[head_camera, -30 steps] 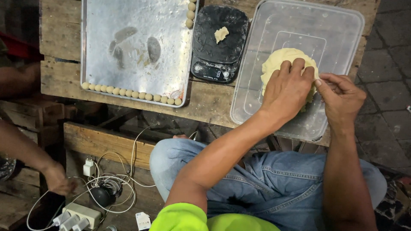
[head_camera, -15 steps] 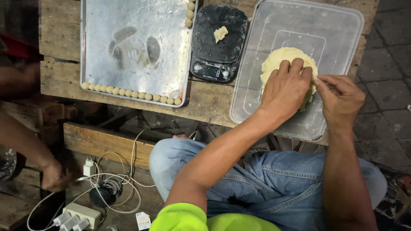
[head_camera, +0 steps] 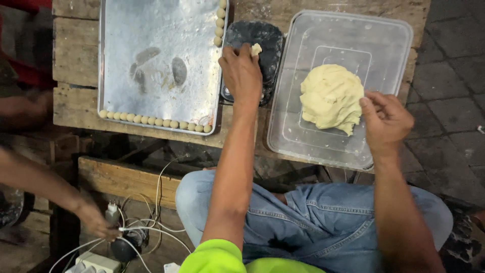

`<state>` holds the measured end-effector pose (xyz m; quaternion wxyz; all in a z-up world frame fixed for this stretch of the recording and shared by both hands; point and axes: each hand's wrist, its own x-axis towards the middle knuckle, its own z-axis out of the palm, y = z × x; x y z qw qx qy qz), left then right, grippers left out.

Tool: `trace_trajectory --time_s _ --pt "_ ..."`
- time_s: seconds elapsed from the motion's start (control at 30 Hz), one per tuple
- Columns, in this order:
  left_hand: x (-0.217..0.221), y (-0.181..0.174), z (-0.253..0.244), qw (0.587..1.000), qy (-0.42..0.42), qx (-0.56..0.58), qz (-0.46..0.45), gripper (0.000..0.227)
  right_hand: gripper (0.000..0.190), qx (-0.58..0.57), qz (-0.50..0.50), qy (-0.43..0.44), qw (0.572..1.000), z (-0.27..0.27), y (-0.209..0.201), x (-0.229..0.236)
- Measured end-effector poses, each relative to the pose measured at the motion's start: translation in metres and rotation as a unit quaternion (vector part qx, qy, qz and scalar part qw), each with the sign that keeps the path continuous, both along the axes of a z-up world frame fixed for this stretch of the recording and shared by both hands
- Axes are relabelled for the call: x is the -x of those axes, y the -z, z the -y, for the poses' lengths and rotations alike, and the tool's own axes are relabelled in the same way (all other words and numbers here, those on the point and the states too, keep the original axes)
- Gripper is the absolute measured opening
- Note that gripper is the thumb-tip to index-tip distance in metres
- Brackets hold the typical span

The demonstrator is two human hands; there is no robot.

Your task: The person repeatedly pinches off small pieces of dough from a large mass in a plastic container, weighs each piece on a digital scale, rolls it into a ball between their palms, and places it on a metal tray. The process is repeated continuously throughout the clip.

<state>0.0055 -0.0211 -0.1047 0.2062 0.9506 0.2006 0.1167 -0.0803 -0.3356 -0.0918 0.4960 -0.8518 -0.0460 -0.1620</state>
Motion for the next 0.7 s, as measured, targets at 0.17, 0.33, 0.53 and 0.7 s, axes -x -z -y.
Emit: trace_trajectory --time_s 0.17,0.33,0.53,0.7 --pt "0.001 -0.014 0.038 0.962 0.152 0.172 0.146 0.021 0.026 -0.034 0.061 -0.049 0.996 -0.021 -0.02 0.007" --pt "0.041 -0.046 0.136 0.904 0.31 0.292 0.03 0.023 0.034 -0.196 0.019 -0.057 0.979 -0.008 0.031 0.004" --pt "0.045 -0.039 0.139 0.864 0.326 0.383 0.003 0.031 0.021 -0.373 -0.091 0.011 0.923 0.009 0.064 0.004" --pt "0.038 -0.038 0.128 0.812 0.346 0.469 0.025 0.024 0.016 -0.425 -0.132 -0.012 0.896 -0.001 0.036 0.006"
